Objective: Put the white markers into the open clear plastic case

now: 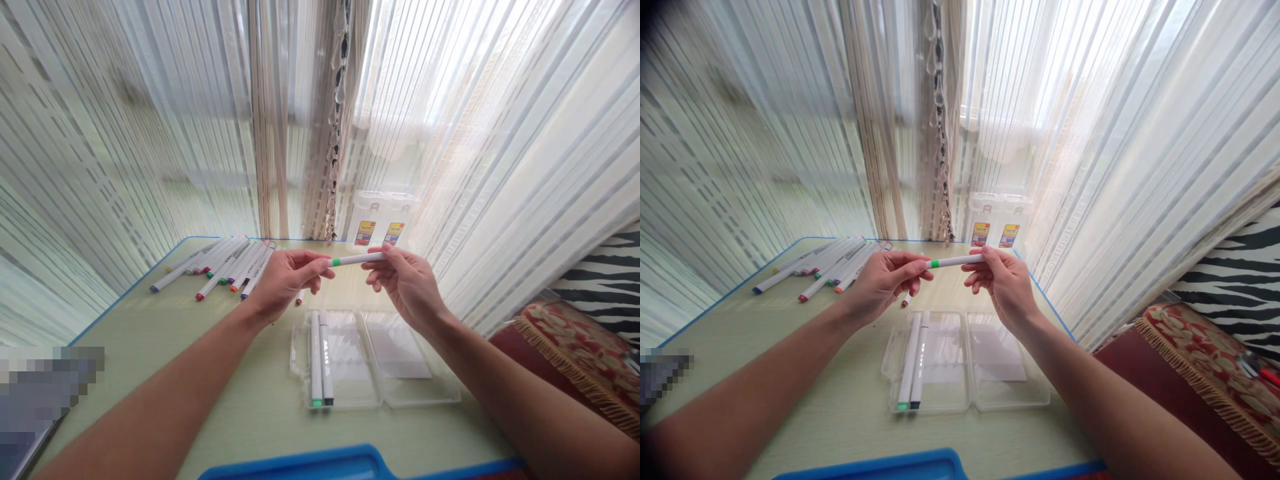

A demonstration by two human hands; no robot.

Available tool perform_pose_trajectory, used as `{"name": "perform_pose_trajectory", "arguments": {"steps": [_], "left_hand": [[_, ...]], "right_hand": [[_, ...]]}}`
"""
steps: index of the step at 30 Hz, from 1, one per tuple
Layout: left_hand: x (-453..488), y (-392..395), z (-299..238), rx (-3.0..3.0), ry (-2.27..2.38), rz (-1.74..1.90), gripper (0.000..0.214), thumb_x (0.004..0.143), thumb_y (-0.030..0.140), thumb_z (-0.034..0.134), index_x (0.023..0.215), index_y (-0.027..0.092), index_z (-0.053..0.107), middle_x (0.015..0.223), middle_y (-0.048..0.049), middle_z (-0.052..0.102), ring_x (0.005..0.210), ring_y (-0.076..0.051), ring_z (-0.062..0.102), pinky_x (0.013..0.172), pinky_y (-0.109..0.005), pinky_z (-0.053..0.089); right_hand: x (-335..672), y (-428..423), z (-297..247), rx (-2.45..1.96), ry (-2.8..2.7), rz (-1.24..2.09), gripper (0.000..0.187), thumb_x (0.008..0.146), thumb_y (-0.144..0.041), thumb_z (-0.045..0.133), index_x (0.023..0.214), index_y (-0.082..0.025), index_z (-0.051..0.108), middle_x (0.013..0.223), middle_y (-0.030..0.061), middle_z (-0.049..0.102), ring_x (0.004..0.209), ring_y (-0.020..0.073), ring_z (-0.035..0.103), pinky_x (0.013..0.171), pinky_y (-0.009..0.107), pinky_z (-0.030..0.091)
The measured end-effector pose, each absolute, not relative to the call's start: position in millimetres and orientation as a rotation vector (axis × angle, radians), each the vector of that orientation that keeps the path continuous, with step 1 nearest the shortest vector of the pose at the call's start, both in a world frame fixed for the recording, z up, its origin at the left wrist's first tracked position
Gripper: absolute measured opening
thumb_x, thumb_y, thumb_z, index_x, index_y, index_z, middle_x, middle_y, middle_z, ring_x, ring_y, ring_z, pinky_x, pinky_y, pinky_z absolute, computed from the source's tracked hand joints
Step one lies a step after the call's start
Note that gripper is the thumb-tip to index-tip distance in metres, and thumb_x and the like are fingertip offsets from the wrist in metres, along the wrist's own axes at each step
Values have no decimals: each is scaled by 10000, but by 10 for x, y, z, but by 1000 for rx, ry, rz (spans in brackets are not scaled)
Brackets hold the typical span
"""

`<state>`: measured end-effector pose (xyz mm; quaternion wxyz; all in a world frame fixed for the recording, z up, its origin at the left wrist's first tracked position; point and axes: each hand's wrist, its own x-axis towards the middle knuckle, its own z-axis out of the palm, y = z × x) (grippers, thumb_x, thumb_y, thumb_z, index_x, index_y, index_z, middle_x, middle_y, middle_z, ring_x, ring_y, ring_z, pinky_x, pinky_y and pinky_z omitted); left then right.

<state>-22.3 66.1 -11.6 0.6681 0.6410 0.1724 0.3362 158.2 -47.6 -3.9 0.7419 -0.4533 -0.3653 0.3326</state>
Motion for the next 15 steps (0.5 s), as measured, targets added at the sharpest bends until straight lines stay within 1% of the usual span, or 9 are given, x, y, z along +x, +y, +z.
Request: {"name": "perform_pose_trajectory", "arguments": {"steps": [5,11,15], "left_hand": [[-232,650,-114,1481,402,766,314,737,352,792,949,130,726,790,-76,725,523,-90,558,466,-218,409],[-206,645,-97,1437,404,793,261,726,318,800,834,114,680,699,-54,701,505,-86,558,491,-215,425],[-200,656,-121,1467,428,812,268,735,351,789,805,125,663,682,-46,689,505,-92,559,479,-219,424]], "right_hand": [[1579,-484,-36,-989,-821,737,250,849,-349,703,861,-100,728,689,103,743,478,143,654,398,205,482],[1563,-499,-49,-992,-867,751,271,853,-373,700,885,-105,728,705,103,746,493,144,663,410,205,486],[1560,-497,-58,-1002,-893,739,293,842,-401,711,891,-113,728,711,99,746,497,146,666,416,214,491]]}}
